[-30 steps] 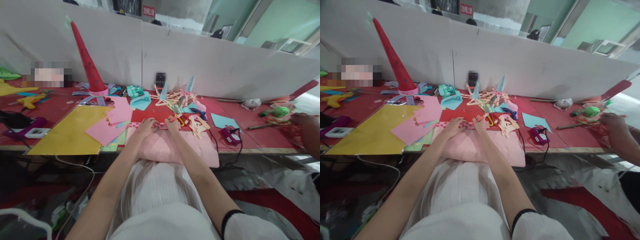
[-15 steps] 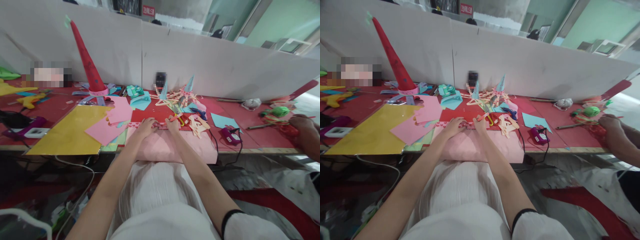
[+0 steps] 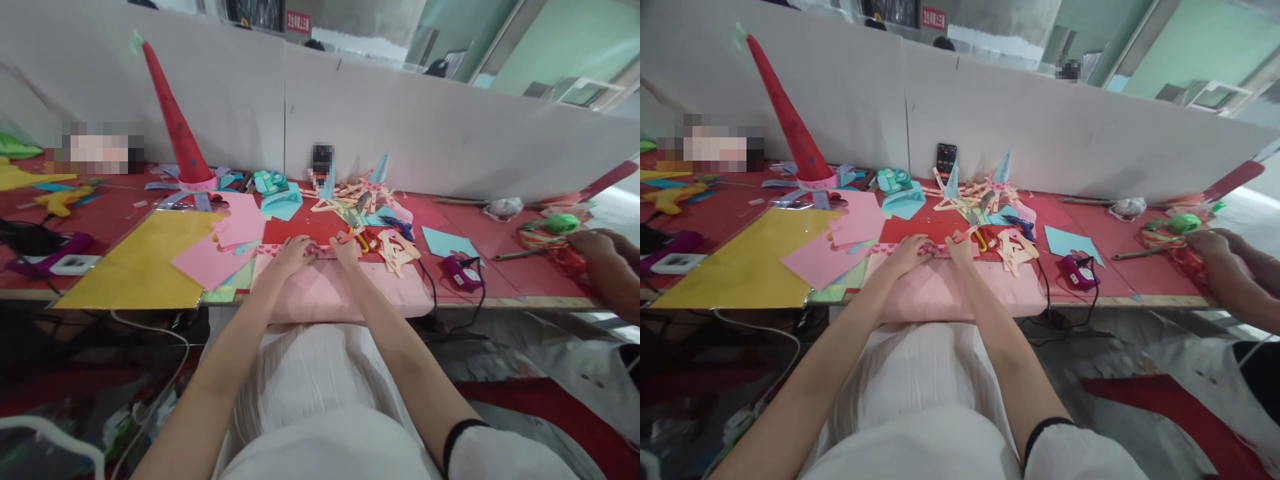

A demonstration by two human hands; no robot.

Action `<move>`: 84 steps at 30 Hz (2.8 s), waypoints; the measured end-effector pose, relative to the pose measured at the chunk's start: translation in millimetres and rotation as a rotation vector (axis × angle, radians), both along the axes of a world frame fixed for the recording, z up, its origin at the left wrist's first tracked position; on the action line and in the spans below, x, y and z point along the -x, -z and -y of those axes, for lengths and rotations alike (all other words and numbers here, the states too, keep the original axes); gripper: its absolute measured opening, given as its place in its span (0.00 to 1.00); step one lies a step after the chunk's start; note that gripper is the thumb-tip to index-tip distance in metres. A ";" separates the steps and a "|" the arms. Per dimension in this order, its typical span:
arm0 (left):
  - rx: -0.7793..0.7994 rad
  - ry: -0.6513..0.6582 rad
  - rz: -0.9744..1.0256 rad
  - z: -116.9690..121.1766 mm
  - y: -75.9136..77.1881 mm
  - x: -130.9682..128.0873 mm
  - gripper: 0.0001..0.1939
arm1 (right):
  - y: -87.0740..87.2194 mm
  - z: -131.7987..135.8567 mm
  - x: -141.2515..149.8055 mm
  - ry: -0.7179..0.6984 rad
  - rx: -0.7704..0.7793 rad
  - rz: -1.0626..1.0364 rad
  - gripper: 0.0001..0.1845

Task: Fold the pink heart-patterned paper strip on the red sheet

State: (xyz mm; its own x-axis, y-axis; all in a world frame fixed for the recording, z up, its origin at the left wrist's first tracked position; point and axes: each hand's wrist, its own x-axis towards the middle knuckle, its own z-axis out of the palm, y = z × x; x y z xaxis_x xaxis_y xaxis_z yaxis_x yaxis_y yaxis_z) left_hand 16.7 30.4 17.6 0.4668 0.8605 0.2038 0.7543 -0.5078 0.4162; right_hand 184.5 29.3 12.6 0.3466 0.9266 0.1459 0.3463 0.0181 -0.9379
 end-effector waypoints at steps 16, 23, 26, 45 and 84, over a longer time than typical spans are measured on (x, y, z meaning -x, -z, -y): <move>-0.024 0.002 0.007 2.2 -3.4 -0.1 0.14 | 10.2 -7.6 -5.7 0.019 -0.124 -0.064 0.13; -0.022 -0.047 0.010 4.3 -4.4 -0.9 0.13 | 7.4 -3.2 -3.2 -0.004 -0.144 -0.043 0.14; -0.027 -0.064 0.010 4.9 -5.5 -2.3 0.13 | 4.6 -1.2 -2.2 -0.061 -0.084 -0.084 0.14; -0.030 -0.123 0.011 3.0 -6.8 -3.9 0.15 | -1.1 2.3 0.9 -0.080 -0.110 -0.070 0.19; -0.023 -0.086 0.032 0.2 -1.3 -3.3 0.13 | 12.4 -4.4 -7.2 0.084 -0.119 0.070 0.20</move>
